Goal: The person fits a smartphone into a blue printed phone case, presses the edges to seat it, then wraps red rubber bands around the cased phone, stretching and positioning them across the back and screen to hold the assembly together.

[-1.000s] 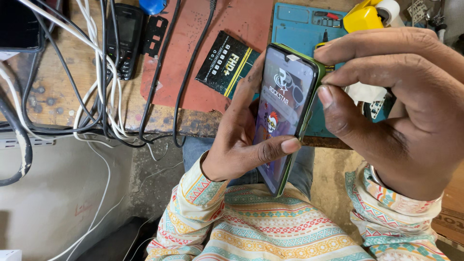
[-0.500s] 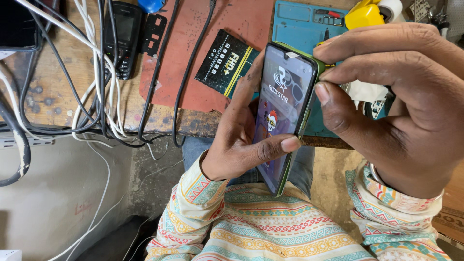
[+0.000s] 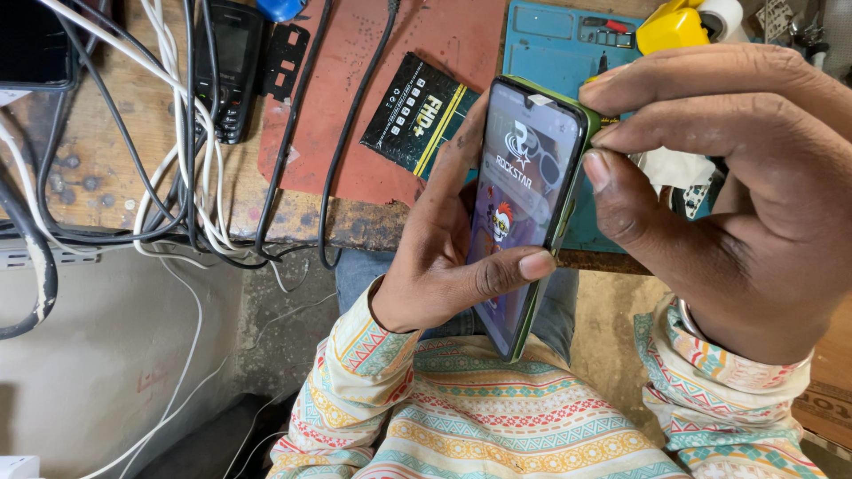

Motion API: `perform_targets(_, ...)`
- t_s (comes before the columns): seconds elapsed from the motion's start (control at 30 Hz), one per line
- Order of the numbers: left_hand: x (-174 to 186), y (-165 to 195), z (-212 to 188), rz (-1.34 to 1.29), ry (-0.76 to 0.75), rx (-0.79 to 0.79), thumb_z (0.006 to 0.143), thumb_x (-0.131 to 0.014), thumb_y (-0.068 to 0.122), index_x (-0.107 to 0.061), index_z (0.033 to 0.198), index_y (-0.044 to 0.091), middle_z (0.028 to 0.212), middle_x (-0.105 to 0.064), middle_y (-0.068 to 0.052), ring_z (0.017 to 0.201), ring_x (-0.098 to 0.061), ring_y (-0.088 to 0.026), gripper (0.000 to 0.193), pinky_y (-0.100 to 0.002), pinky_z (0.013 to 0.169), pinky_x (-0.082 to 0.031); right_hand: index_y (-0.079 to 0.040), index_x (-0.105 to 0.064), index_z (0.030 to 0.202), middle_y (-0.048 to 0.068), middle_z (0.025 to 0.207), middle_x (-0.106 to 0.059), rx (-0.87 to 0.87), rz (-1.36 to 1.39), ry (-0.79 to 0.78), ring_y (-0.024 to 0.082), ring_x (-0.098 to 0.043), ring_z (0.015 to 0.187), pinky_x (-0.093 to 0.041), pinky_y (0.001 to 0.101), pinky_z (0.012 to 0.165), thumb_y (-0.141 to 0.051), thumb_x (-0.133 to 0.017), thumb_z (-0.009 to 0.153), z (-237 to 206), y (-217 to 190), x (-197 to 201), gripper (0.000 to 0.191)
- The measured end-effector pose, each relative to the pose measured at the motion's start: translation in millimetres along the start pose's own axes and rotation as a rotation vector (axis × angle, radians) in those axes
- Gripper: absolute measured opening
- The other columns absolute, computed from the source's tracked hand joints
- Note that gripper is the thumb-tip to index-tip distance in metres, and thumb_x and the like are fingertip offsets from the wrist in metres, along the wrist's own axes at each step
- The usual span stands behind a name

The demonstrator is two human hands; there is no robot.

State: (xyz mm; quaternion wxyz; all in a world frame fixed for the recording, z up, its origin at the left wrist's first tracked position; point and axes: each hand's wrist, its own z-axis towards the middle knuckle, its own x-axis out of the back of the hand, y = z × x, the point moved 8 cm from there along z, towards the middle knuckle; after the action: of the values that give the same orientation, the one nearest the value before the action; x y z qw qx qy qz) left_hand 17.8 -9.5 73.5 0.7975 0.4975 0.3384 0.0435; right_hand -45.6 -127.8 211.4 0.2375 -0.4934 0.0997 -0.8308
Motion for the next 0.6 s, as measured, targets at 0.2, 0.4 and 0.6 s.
perform_targets(0.2, -1.0, 0.0, -0.4, -0.018, 0.001, 0.0, 0.097, -0.084, 0.0, -0.013, 0.17, 0.0, 0.166, -0.026, -0.01, 0.153, -0.029, -0.015, 0.102, -0.03, 0.131, -0.023, 0.005, -0.061, 0.113, 0.02, 0.125, -0.069, -0.004, 0.041, 0.009, 0.021, -0.066, 0.107, -0.053, 0.0303, 0.098, 0.007, -0.074, 0.102, -5.5, 1.5, -1.0, 0.017)
perform_targets(0.4, -1.0, -0.2, -1.2, -0.027, 0.007, 0.008, 0.097, -0.084, 0.0, -0.012, 0.17, 0.0, 0.167, -0.026, -0.01, 0.153, -0.028, -0.015, 0.102, -0.03, 0.131, -0.023, 0.006, -0.061, 0.112, 0.02, 0.125, -0.069, 0.005, 0.035, 0.014, 0.022, -0.068, 0.109, -0.053, 0.0305, 0.099, 0.008, -0.074, 0.102, -6.6, 0.6, -2.4, 0.017)
perform_targets(0.6, -0.5, -1.0, -1.9, -0.043, 0.011, 0.014, 0.097, -0.084, 0.001, -0.012, 0.17, 0.0, 0.167, -0.026, -0.011, 0.153, -0.028, -0.016, 0.102, -0.031, 0.131, -0.022, 0.006, -0.06, 0.111, 0.021, 0.122, -0.068, -0.008, 0.022, 0.034, 0.024, -0.069, 0.108, -0.053, 0.0314, 0.097, 0.009, -0.074, 0.1, -0.4, -2.0, -1.7, 0.018)
